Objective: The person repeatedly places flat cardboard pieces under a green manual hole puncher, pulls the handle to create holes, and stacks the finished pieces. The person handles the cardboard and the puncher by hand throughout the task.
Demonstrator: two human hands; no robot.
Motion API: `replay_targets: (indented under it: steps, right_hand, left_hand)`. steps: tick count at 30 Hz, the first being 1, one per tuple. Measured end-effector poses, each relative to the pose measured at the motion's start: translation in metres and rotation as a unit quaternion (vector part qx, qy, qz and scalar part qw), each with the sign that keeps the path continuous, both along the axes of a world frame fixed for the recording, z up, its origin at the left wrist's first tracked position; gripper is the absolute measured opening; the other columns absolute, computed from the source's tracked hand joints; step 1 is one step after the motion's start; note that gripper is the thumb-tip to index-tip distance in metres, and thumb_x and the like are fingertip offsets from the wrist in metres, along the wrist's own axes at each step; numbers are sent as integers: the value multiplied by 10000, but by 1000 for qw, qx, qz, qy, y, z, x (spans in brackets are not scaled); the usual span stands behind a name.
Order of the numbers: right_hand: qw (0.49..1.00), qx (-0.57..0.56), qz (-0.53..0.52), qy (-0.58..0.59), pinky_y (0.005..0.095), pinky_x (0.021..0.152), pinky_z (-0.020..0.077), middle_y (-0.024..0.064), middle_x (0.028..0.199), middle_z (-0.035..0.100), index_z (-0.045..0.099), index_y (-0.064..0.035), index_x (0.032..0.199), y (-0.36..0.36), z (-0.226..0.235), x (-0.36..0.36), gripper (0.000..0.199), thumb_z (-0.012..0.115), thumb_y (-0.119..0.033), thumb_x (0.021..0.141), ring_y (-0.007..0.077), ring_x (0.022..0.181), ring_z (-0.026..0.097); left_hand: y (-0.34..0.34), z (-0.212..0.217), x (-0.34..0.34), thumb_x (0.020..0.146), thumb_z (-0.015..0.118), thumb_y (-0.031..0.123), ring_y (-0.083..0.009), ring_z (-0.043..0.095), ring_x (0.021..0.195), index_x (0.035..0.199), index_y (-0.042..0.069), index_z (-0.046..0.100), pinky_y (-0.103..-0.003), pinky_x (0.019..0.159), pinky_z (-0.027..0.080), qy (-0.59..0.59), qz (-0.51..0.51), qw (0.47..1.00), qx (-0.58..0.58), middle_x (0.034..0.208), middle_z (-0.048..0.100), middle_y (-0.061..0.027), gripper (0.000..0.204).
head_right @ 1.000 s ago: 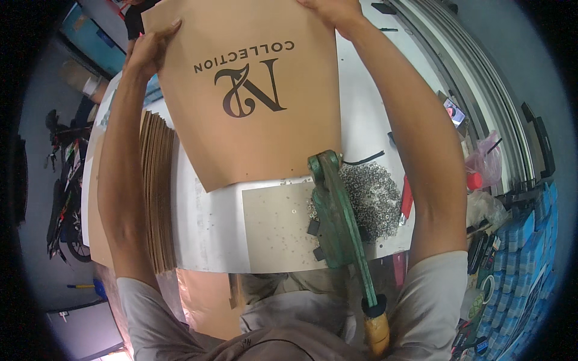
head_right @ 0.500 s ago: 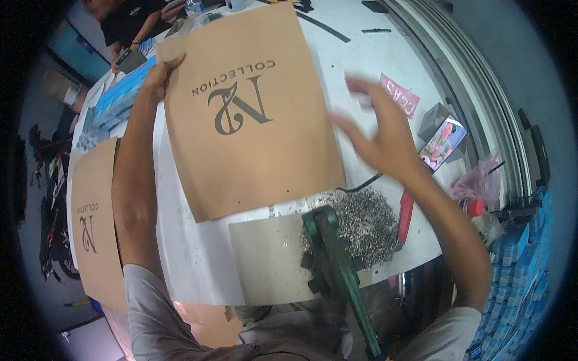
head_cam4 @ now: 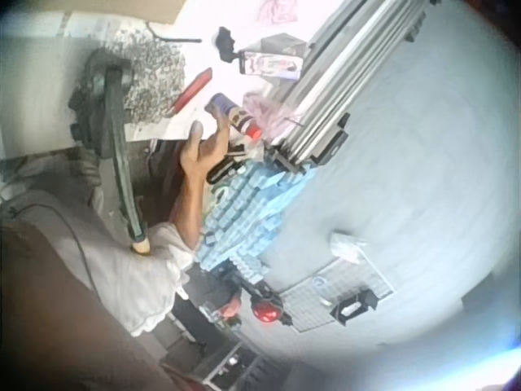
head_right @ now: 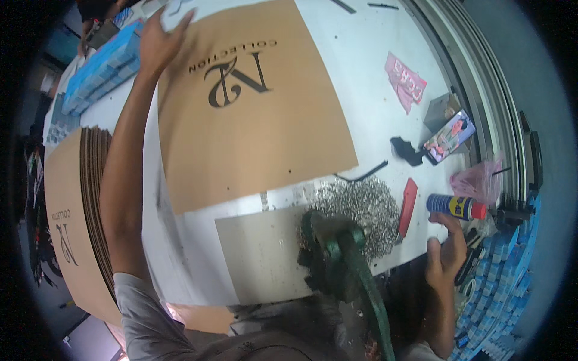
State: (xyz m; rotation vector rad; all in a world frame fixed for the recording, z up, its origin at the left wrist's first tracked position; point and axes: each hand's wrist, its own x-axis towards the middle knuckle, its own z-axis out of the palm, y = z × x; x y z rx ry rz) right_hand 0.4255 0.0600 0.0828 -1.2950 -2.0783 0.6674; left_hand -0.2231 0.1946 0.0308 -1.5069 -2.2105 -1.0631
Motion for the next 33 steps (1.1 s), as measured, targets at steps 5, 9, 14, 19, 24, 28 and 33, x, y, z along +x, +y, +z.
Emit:
replay_targets:
  steps: [5,9,14,19,24,28,33]
  right_hand:
    - [999,-17,50,-15,418,1061,426,183,1180,679,623,71,1229,-3,-20,-32,368,700,-137,936,291,1137,629]
    - [996,-12,73,-39,411,1002,470,196,1154,687,634,45,1239,-2,-33,-49,373,734,-80,902,333,1077,655]
    - [948,157,129,-246,442,987,480,199,1207,630,642,-49,1321,2,-81,-68,450,706,-30,877,378,1117,612]
    - [960,106,108,-235,451,949,487,190,1157,636,658,-94,1341,1,-98,-72,478,655,-20,869,353,1094,618]
    - [996,-40,70,-40,399,912,500,189,1113,652,693,-32,1218,3,-150,-56,333,698,-61,886,332,1047,643]
    - [989,-32,126,-74,384,1012,486,182,1282,664,673,6,1253,-15,-95,-76,399,681,-8,854,341,1195,644]
    - [991,-80,70,-80,371,1041,486,142,1302,668,664,36,1260,0,-105,-60,331,661,-50,941,256,1213,639]
  left_hand:
    - [-66,-21,188,914,426,827,-543,237,1516,1622,245,356,-734,1175,189,90,-114,954,-264,1658,258,-292,919]
    - [-78,-82,207,914,372,848,-579,84,1536,1661,263,242,-792,1154,-1,129,-84,956,-251,1706,108,-268,958]
    - [-74,-70,206,916,424,822,-555,112,1542,1652,213,263,-740,1197,36,120,-127,962,-210,1691,158,-283,969]
    - [-165,-16,240,949,569,638,-513,221,1528,1626,162,310,-674,1228,139,152,-233,925,-258,1657,266,-273,866]
    - [-203,-68,241,1014,585,406,-473,314,1506,1615,162,337,-631,1221,242,225,-176,923,-257,1624,352,-249,695]
    - [-206,-89,237,1019,593,348,-460,346,1497,1595,164,387,-631,1220,246,268,-157,925,-218,1587,432,-229,639]
    - [-241,-46,218,1002,643,379,-407,401,1477,1569,88,419,-581,1231,245,66,-142,988,0,1568,465,-212,676]
